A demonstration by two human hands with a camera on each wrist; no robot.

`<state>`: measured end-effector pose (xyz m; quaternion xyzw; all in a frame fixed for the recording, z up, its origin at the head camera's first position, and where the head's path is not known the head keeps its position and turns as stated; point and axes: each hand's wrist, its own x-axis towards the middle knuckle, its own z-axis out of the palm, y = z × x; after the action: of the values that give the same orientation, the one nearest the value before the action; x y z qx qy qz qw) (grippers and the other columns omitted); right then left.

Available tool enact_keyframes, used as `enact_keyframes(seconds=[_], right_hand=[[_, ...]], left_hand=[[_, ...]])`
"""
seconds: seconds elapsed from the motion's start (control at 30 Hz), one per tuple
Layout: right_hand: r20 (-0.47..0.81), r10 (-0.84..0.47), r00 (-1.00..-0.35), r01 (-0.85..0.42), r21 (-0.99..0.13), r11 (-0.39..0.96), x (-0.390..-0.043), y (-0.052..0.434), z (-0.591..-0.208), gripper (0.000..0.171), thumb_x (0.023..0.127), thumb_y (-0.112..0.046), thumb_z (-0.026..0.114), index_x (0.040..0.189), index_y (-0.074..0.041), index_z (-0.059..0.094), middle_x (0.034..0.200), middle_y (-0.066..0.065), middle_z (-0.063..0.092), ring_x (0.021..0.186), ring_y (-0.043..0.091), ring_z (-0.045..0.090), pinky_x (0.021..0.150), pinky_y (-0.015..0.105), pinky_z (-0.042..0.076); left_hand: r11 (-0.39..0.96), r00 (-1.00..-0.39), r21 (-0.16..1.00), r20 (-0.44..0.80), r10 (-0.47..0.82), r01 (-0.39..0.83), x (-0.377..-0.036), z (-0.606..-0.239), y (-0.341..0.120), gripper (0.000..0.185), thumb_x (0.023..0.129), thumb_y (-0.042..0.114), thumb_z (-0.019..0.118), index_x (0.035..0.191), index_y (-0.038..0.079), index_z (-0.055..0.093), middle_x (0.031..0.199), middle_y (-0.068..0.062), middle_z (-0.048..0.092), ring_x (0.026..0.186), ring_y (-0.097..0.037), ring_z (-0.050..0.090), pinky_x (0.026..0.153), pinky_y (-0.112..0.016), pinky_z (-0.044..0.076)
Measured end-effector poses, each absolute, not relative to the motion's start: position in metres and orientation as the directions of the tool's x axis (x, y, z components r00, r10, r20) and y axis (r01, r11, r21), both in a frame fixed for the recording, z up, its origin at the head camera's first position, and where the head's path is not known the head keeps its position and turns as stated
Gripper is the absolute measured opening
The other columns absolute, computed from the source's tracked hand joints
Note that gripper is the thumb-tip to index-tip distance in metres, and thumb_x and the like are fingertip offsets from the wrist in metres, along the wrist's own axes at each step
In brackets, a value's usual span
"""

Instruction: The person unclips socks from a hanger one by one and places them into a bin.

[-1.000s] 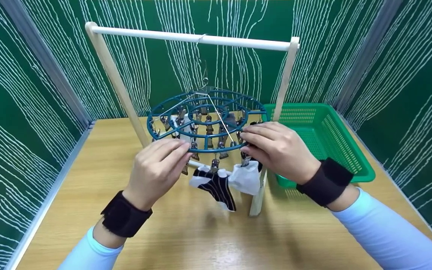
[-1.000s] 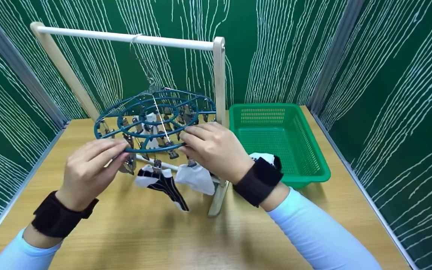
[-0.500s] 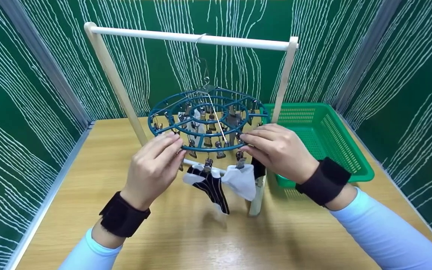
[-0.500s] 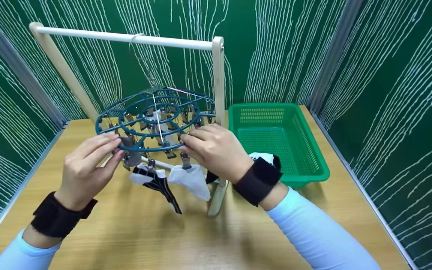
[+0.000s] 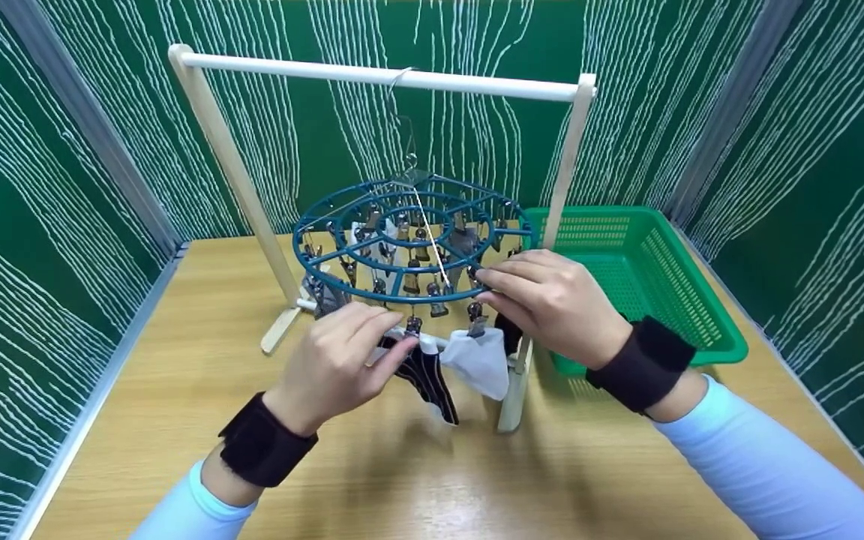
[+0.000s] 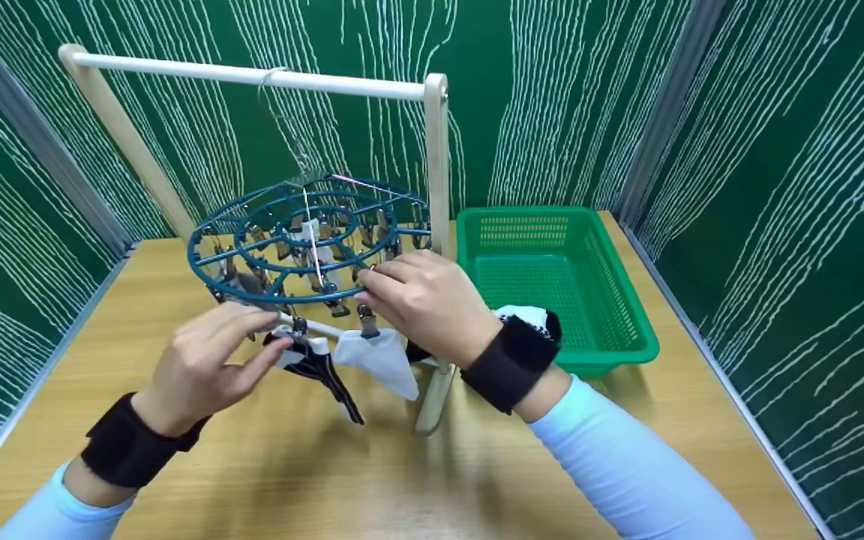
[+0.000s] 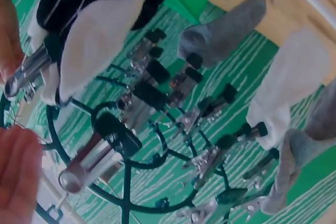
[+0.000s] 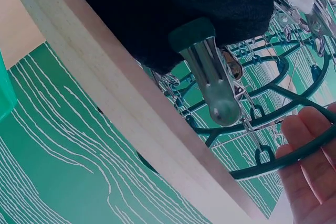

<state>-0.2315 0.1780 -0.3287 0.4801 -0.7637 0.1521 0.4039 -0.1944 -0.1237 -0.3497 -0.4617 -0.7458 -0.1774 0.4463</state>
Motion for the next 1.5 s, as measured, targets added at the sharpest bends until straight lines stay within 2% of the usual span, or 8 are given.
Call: enact_keyframes(seconds=[0.13, 0.27, 0.4, 0.53, 0.8, 1.0, 1.27, 1.5], right_hand=[[0.764, -0.609, -0.214, -0.860, 0.149, 0.489, -0.231, 0.178, -0.329, 0.036, 0.113, -0.029, 0.061, 0.113, 0.001, 0.081, 0.098, 0.017, 0.082, 0.089, 0.032, 0.078, 0.081, 0.047, 0.066], [0.763, -0.609, -0.218, -0.861, 0.144, 0.488, -0.232, 0.178, -0.330, 0.036, 0.113, -0.029, 0.061, 0.113, 0.001, 0.081, 0.098, 0.017, 0.082, 0.088, 0.033, 0.078, 0.080, 0.047, 0.066], [0.763, -0.607, -0.224, -0.857, 0.141, 0.495, -0.232, 0.178, -0.331, 0.036, 0.113, -0.029, 0.061, 0.113, 0.001, 0.081, 0.098, 0.017, 0.083, 0.088, 0.032, 0.078, 0.080, 0.046, 0.066], [0.767, -0.603, -0.220, -0.856, 0.144, 0.496, -0.231, 0.178, -0.333, 0.037, 0.113, -0.029, 0.061, 0.113, 0.001, 0.081, 0.099, 0.017, 0.083, 0.088, 0.032, 0.078, 0.080, 0.046, 0.066], [0.773, -0.594, -0.225, -0.857, 0.133, 0.499, -0.230, 0.181, -0.336, 0.031, 0.110, -0.026, 0.068, 0.113, 0.002, 0.081, 0.101, 0.017, 0.082, 0.091, 0.033, 0.078, 0.082, 0.047, 0.067], [0.800, -0.548, -0.245, -0.855, 0.088, 0.510, -0.220, 0.182, -0.336, 0.030, 0.108, -0.027, 0.071, 0.113, 0.001, 0.081, 0.105, 0.017, 0.082, 0.098, 0.035, 0.078, 0.088, 0.049, 0.066], [0.875, -0.433, -0.215, -0.861, 0.039, 0.507, -0.197, 0.179, -0.341, 0.028, 0.108, -0.025, 0.072, 0.111, 0.001, 0.081, 0.105, 0.019, 0.081, 0.094, 0.035, 0.078, 0.082, 0.050, 0.065], [0.836, -0.493, -0.242, -0.872, 0.036, 0.489, -0.187, 0.175, -0.365, 0.023, 0.095, -0.017, 0.085, 0.104, 0.003, 0.079, 0.097, 0.016, 0.080, 0.084, 0.026, 0.077, 0.073, 0.035, 0.067]], left_hand=[[0.556, -0.340, -0.035, 0.758, 0.556, 0.831, -0.192, -0.352, -0.120, 0.035, 0.093, 0.020, 0.088, 0.112, -0.006, 0.074, 0.098, -0.015, 0.080, 0.085, -0.027, 0.077, 0.078, -0.036, 0.067], [0.589, -0.508, 0.119, 0.658, 0.556, 0.799, -0.191, -0.351, -0.117, 0.036, 0.098, 0.023, 0.083, 0.115, -0.007, 0.072, 0.097, -0.016, 0.079, 0.079, -0.026, 0.074, 0.071, -0.037, 0.065], [0.571, -0.611, 0.278, 0.573, 0.547, 0.772, -0.195, -0.351, -0.115, 0.032, 0.102, 0.020, 0.078, 0.119, -0.008, 0.073, 0.101, -0.016, 0.080, 0.074, -0.019, 0.069, 0.064, -0.033, 0.060], [0.516, -0.650, 0.400, 0.535, 0.539, 0.757, -0.201, -0.353, -0.114, 0.027, 0.102, 0.014, 0.077, 0.118, -0.008, 0.075, 0.106, -0.016, 0.083, 0.074, -0.016, 0.071, 0.063, -0.028, 0.060], [0.475, -0.730, 0.556, 0.477, 0.491, 0.682, -0.206, -0.353, -0.111, 0.018, 0.100, 0.012, 0.080, 0.107, -0.004, 0.080, 0.100, -0.015, 0.084, 0.081, -0.019, 0.078, 0.072, -0.028, 0.066], [0.498, -0.769, 0.589, 0.436, 0.468, 0.637, -0.206, -0.351, -0.108, 0.014, 0.101, 0.015, 0.079, 0.099, 0.002, 0.083, 0.091, -0.009, 0.084, 0.069, -0.010, 0.067, 0.064, -0.019, 0.053], [0.508, -0.789, 0.607, 0.415, 0.453, 0.611, -0.203, -0.348, -0.107, 0.014, 0.101, 0.014, 0.079, 0.097, 0.002, 0.083, 0.088, -0.008, 0.083, 0.073, -0.014, 0.071, 0.069, -0.021, 0.058], [0.520, -0.802, 0.614, 0.406, 0.438, 0.594, -0.203, -0.348, -0.107, 0.016, 0.102, 0.017, 0.078, 0.100, 0.002, 0.083, 0.092, -0.009, 0.084, 0.078, -0.018, 0.077, 0.075, -0.031, 0.067]])
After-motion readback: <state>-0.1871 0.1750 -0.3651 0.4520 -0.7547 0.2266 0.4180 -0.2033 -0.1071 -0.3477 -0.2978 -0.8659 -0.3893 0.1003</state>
